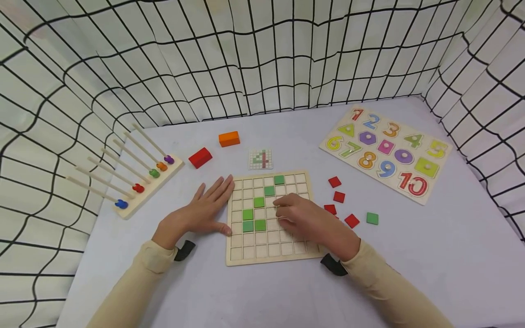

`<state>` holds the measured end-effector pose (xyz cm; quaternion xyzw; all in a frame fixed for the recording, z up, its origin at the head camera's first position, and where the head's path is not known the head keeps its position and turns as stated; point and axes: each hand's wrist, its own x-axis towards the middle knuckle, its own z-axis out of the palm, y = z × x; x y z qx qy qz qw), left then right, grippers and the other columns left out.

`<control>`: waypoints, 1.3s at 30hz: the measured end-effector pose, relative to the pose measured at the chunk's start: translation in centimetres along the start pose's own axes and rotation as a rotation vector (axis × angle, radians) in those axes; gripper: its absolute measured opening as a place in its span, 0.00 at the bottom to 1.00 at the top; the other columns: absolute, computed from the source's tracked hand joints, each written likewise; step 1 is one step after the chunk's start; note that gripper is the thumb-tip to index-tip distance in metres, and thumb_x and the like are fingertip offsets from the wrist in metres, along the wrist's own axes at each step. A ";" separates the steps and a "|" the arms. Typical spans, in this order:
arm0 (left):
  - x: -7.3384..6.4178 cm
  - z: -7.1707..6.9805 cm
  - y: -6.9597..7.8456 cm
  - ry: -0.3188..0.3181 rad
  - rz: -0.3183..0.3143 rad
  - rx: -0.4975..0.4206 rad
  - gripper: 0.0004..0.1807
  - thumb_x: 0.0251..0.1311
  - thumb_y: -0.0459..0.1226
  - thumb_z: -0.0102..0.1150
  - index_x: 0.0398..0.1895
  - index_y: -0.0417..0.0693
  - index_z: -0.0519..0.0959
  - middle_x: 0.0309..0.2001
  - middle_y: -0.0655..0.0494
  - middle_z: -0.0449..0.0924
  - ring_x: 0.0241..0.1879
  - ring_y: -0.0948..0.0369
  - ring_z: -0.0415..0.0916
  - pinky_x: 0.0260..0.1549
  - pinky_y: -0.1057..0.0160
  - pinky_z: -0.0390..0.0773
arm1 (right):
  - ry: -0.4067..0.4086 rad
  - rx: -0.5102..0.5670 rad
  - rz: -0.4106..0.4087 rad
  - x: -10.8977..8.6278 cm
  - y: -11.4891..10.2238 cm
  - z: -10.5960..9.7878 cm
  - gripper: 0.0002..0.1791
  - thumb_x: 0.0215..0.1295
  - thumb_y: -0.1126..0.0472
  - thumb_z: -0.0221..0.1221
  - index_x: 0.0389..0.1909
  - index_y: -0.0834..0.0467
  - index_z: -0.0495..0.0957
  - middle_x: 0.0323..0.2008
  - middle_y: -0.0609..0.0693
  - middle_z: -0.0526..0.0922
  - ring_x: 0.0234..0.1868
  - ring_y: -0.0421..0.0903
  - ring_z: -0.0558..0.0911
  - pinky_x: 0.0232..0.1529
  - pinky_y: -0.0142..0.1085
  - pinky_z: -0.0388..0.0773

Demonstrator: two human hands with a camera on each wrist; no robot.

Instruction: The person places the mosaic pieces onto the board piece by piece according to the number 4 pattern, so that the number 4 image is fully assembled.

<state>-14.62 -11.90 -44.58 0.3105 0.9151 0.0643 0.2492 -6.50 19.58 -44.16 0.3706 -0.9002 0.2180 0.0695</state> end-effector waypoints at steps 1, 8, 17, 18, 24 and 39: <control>0.0 0.0 0.0 -0.001 0.000 0.001 0.74 0.54 0.67 0.74 0.89 0.46 0.35 0.90 0.50 0.25 0.89 0.44 0.24 0.82 0.28 0.29 | -0.005 0.005 0.014 -0.3 0.2 -0.1 0.09 0.61 0.69 0.76 0.42 0.63 0.90 0.55 0.59 0.88 0.58 0.55 0.87 0.52 0.42 0.90; 0.0 -0.1 0.2 -0.018 -0.007 -0.002 0.74 0.55 0.66 0.74 0.89 0.46 0.34 0.90 0.50 0.24 0.89 0.45 0.22 0.83 0.29 0.27 | -0.034 0.032 0.107 -1.8 1.5 -1.0 0.11 0.61 0.69 0.75 0.45 0.63 0.91 0.57 0.59 0.87 0.59 0.56 0.87 0.51 0.43 0.90; 0.0 0.0 0.1 -0.004 0.000 -0.004 0.74 0.54 0.66 0.74 0.89 0.46 0.35 0.90 0.50 0.25 0.89 0.45 0.23 0.82 0.28 0.28 | -0.030 0.053 0.197 -2.9 2.7 -2.2 0.13 0.62 0.69 0.75 0.47 0.65 0.90 0.57 0.61 0.87 0.57 0.56 0.87 0.48 0.43 0.91; 0.0 0.0 0.1 -0.002 0.000 -0.005 0.75 0.54 0.66 0.74 0.89 0.46 0.35 0.90 0.50 0.25 0.89 0.45 0.23 0.82 0.28 0.28 | -0.028 0.051 0.205 -3.1 2.8 -2.4 0.13 0.62 0.68 0.75 0.47 0.64 0.90 0.57 0.61 0.87 0.56 0.56 0.87 0.47 0.43 0.91; 0.0 0.1 0.0 0.000 0.001 0.000 0.75 0.54 0.66 0.74 0.89 0.46 0.35 0.90 0.50 0.25 0.89 0.45 0.23 0.82 0.28 0.28 | 0.020 -0.004 0.204 -4.8 3.6 -3.3 0.12 0.57 0.69 0.78 0.43 0.62 0.91 0.52 0.59 0.89 0.52 0.55 0.89 0.47 0.45 0.91; 0.2 0.0 0.2 -0.005 -0.001 0.004 0.74 0.54 0.66 0.74 0.89 0.45 0.36 0.90 0.49 0.26 0.89 0.44 0.25 0.82 0.28 0.30 | 0.031 -0.173 0.398 -14.1 5.9 -6.4 0.22 0.43 0.68 0.84 0.42 0.54 0.90 0.50 0.57 0.85 0.53 0.55 0.78 0.44 0.52 0.89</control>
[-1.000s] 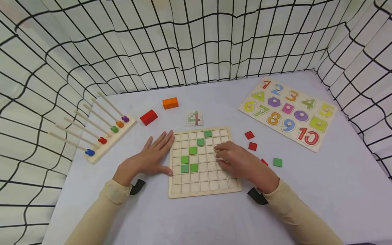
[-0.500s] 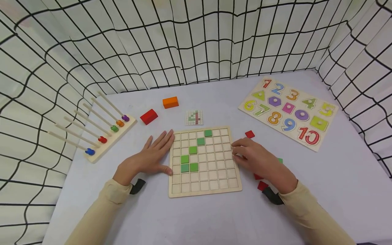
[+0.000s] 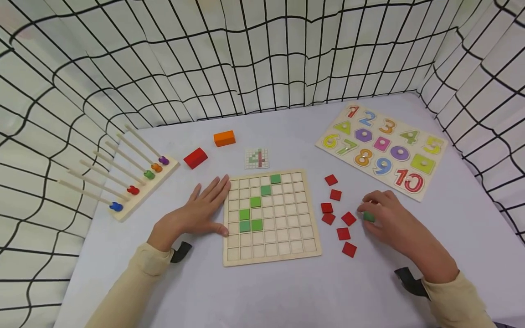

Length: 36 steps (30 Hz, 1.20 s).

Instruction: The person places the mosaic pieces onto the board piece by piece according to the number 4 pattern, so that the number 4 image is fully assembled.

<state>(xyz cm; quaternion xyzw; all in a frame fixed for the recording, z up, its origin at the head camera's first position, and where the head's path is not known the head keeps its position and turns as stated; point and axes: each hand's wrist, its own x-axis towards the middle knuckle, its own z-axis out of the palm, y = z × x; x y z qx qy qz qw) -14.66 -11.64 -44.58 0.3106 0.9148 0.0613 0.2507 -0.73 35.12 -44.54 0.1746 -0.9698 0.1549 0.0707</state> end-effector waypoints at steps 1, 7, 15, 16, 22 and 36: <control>0.0 0.0 0.0 -0.001 -0.001 -0.003 0.74 0.54 0.66 0.74 0.89 0.45 0.36 0.90 0.49 0.26 0.89 0.44 0.25 0.82 0.28 0.30 | 0.009 -0.006 0.004 -0.3 0.3 0.0 0.23 0.42 0.68 0.84 0.43 0.55 0.90 0.50 0.58 0.85 0.53 0.55 0.77 0.43 0.53 0.89; 0.0 -0.2 0.1 0.006 0.005 -0.018 0.74 0.54 0.65 0.75 0.89 0.43 0.37 0.90 0.47 0.27 0.89 0.42 0.26 0.82 0.27 0.30 | 0.048 0.012 -0.022 -0.9 1.7 0.7 0.26 0.40 0.71 0.84 0.44 0.58 0.89 0.47 0.55 0.86 0.48 0.52 0.81 0.40 0.34 0.89; -0.1 0.2 -0.2 0.006 0.001 -0.011 0.74 0.54 0.66 0.74 0.89 0.45 0.36 0.90 0.48 0.26 0.89 0.43 0.25 0.82 0.27 0.30 | 0.119 0.067 -0.100 -0.2 2.1 0.9 0.26 0.36 0.70 0.86 0.42 0.56 0.91 0.44 0.51 0.84 0.41 0.44 0.82 0.44 0.09 0.73; -0.1 0.2 -0.2 0.007 0.004 -0.012 0.74 0.54 0.66 0.74 0.89 0.44 0.37 0.90 0.48 0.27 0.89 0.43 0.25 0.82 0.27 0.30 | 0.129 0.078 -0.118 -0.1 2.0 0.9 0.22 0.44 0.67 0.85 0.42 0.56 0.91 0.44 0.51 0.84 0.42 0.43 0.81 0.46 0.08 0.73; 0.0 0.3 -0.2 0.018 0.012 -0.014 0.74 0.54 0.66 0.74 0.89 0.44 0.37 0.90 0.47 0.27 0.89 0.43 0.26 0.82 0.27 0.30 | 0.170 0.153 -0.245 1.4 0.4 1.1 0.31 0.77 0.35 0.48 0.44 0.55 0.90 0.45 0.49 0.82 0.50 0.40 0.77 0.51 0.09 0.74; 0.0 0.4 -0.3 0.017 0.003 -0.015 0.75 0.53 0.66 0.75 0.89 0.45 0.37 0.90 0.48 0.28 0.89 0.43 0.26 0.82 0.27 0.30 | 0.163 0.226 -0.464 4.9 -3.6 3.0 0.22 0.81 0.46 0.53 0.45 0.56 0.90 0.47 0.50 0.81 0.48 0.42 0.79 0.47 0.21 0.82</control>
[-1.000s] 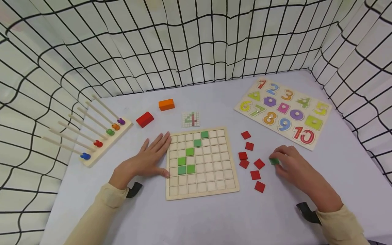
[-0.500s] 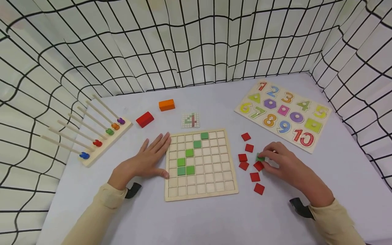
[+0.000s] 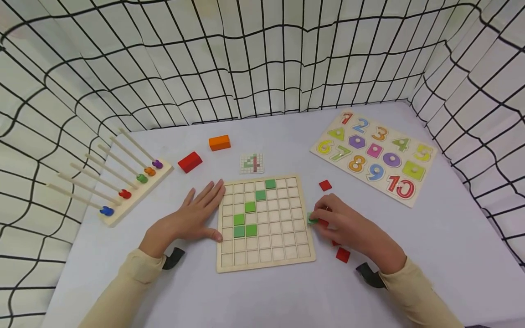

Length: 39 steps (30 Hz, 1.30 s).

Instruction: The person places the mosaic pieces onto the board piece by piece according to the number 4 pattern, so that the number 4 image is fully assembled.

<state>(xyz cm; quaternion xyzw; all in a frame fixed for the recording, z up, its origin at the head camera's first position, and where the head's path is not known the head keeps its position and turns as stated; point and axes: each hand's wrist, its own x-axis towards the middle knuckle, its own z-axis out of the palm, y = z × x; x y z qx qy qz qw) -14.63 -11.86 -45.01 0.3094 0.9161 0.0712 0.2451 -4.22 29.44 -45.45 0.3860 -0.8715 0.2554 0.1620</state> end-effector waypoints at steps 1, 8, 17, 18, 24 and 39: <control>0.0 0.0 0.0 0.000 0.002 -0.002 0.75 0.53 0.66 0.74 0.89 0.45 0.37 0.90 0.48 0.28 0.89 0.43 0.26 0.82 0.27 0.30 | -0.001 0.009 -0.013 0.3 -0.1 0.2 0.20 0.81 0.47 0.55 0.44 0.57 0.90 0.46 0.50 0.81 0.48 0.42 0.79 0.46 0.22 0.82; 0.1 -0.1 0.1 -0.008 0.003 -0.002 0.75 0.53 0.66 0.75 0.89 0.44 0.38 0.90 0.47 0.28 0.89 0.42 0.26 0.82 0.26 0.30 | -0.063 0.051 -0.009 2.0 -1.2 1.6 0.09 0.63 0.66 0.75 0.42 0.57 0.89 0.45 0.49 0.80 0.45 0.40 0.78 0.43 0.20 0.79; -0.4 0.2 -0.3 0.016 0.009 -0.005 0.74 0.53 0.67 0.74 0.89 0.43 0.38 0.90 0.47 0.29 0.89 0.42 0.28 0.82 0.26 0.31 | -0.067 0.034 -0.031 4.0 -2.1 3.1 0.17 0.50 0.72 0.79 0.40 0.57 0.88 0.44 0.50 0.80 0.45 0.41 0.79 0.42 0.22 0.80; -0.4 0.2 -0.3 0.016 0.011 -0.005 0.74 0.53 0.67 0.74 0.89 0.43 0.38 0.90 0.47 0.29 0.89 0.42 0.28 0.82 0.26 0.31 | -0.063 0.034 -0.036 4.2 -2.2 3.2 0.17 0.50 0.71 0.79 0.40 0.57 0.88 0.44 0.51 0.80 0.45 0.41 0.78 0.41 0.22 0.80; -0.1 0.1 -0.1 0.011 0.010 0.003 0.74 0.53 0.67 0.74 0.89 0.44 0.38 0.90 0.47 0.29 0.89 0.43 0.27 0.82 0.26 0.31 | -0.070 0.023 -0.080 5.2 -2.5 4.3 0.13 0.53 0.70 0.78 0.38 0.57 0.88 0.43 0.51 0.79 0.45 0.42 0.79 0.40 0.24 0.81; 0.1 0.1 -0.1 0.004 0.003 0.002 0.75 0.53 0.66 0.75 0.89 0.45 0.37 0.90 0.48 0.28 0.89 0.43 0.26 0.82 0.27 0.31 | -0.211 0.037 -0.070 8.0 -3.7 6.8 0.04 0.62 0.66 0.76 0.36 0.55 0.92 0.39 0.50 0.83 0.44 0.44 0.79 0.43 0.26 0.84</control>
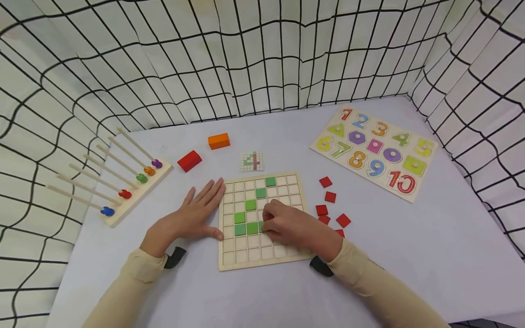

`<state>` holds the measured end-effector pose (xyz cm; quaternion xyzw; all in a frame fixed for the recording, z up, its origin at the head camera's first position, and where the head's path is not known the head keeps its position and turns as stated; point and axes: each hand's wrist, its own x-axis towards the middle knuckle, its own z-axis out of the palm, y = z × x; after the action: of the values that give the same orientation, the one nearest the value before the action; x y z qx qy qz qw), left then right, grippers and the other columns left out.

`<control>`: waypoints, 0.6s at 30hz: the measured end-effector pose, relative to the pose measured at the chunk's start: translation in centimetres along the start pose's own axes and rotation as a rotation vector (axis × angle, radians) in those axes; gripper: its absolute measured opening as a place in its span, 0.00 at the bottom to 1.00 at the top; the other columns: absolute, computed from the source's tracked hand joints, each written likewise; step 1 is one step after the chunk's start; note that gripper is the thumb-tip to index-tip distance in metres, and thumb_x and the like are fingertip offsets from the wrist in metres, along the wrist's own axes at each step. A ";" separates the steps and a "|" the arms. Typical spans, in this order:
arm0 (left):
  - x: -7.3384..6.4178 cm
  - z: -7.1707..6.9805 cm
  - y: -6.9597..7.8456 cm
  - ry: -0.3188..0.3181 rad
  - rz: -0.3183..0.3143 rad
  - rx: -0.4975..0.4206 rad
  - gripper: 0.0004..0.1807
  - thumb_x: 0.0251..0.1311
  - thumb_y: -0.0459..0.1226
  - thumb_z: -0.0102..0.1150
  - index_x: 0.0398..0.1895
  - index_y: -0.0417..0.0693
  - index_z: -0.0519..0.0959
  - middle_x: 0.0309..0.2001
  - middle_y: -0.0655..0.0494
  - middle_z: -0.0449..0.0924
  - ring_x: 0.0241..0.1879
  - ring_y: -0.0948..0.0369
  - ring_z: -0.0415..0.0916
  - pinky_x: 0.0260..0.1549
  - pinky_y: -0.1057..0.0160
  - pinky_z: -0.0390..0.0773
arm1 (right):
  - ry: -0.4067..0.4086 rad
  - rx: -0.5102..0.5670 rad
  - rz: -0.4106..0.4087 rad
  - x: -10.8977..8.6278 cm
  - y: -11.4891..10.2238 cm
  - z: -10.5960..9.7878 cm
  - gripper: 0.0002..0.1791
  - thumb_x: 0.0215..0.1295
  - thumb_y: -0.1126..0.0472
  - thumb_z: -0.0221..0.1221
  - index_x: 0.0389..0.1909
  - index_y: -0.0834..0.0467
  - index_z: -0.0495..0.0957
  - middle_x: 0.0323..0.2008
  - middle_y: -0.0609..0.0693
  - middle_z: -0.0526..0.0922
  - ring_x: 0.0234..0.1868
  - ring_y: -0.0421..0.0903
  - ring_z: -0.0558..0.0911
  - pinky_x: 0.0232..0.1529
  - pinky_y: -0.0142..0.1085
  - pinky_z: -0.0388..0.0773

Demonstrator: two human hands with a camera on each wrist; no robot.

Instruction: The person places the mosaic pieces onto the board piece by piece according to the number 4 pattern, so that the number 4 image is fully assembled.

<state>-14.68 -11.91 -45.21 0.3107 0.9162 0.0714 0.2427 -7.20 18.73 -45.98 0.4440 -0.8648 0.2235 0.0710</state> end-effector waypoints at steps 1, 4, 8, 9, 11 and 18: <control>0.1 0.0 0.0 0.003 0.002 -0.003 0.75 0.53 0.66 0.75 0.89 0.45 0.37 0.90 0.48 0.28 0.89 0.43 0.27 0.82 0.27 0.31 | -0.011 -0.012 0.003 0.0 -0.1 -0.1 0.03 0.63 0.66 0.76 0.36 0.55 0.92 0.40 0.50 0.83 0.45 0.44 0.79 0.44 0.26 0.85; 0.1 -0.1 0.0 0.010 0.006 -0.008 0.75 0.52 0.66 0.75 0.89 0.45 0.37 0.90 0.47 0.28 0.89 0.42 0.27 0.82 0.26 0.31 | -0.032 -0.040 0.000 0.1 -0.2 -0.3 0.03 0.64 0.65 0.75 0.33 0.54 0.92 0.41 0.51 0.85 0.47 0.44 0.79 0.44 0.26 0.86; 0.1 -0.1 0.0 0.014 0.008 -0.013 0.75 0.52 0.66 0.75 0.89 0.44 0.37 0.90 0.47 0.28 0.89 0.42 0.27 0.82 0.26 0.31 | -0.050 -0.042 -0.006 0.3 -0.3 -0.8 0.04 0.65 0.64 0.75 0.31 0.53 0.92 0.43 0.50 0.86 0.49 0.45 0.78 0.45 0.27 0.86; 0.0 -0.1 0.0 0.014 0.007 -0.014 0.75 0.52 0.66 0.75 0.89 0.44 0.37 0.90 0.47 0.28 0.89 0.42 0.27 0.82 0.26 0.31 | -0.056 -0.036 -0.001 0.2 -0.3 -0.9 0.04 0.65 0.65 0.74 0.32 0.53 0.92 0.44 0.50 0.86 0.50 0.45 0.79 0.46 0.27 0.87; 0.0 0.0 -0.1 0.015 0.007 -0.012 0.75 0.52 0.66 0.75 0.89 0.45 0.37 0.90 0.47 0.28 0.89 0.42 0.27 0.82 0.26 0.31 | -0.072 -0.019 0.020 0.1 -0.1 -1.2 0.03 0.66 0.65 0.74 0.34 0.54 0.92 0.47 0.51 0.86 0.53 0.46 0.79 0.49 0.29 0.87; 0.0 -0.1 0.0 0.014 0.007 -0.009 0.75 0.52 0.66 0.75 0.89 0.44 0.38 0.90 0.47 0.28 0.89 0.42 0.27 0.82 0.26 0.31 | -0.091 0.008 0.129 -1.5 1.2 -2.5 0.05 0.66 0.66 0.73 0.41 0.57 0.90 0.56 0.55 0.87 0.61 0.52 0.82 0.56 0.40 0.88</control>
<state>-14.73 -11.90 -45.14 0.3121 0.9165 0.0786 0.2375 -7.45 21.51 -44.64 0.3973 -0.8931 0.2107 0.0150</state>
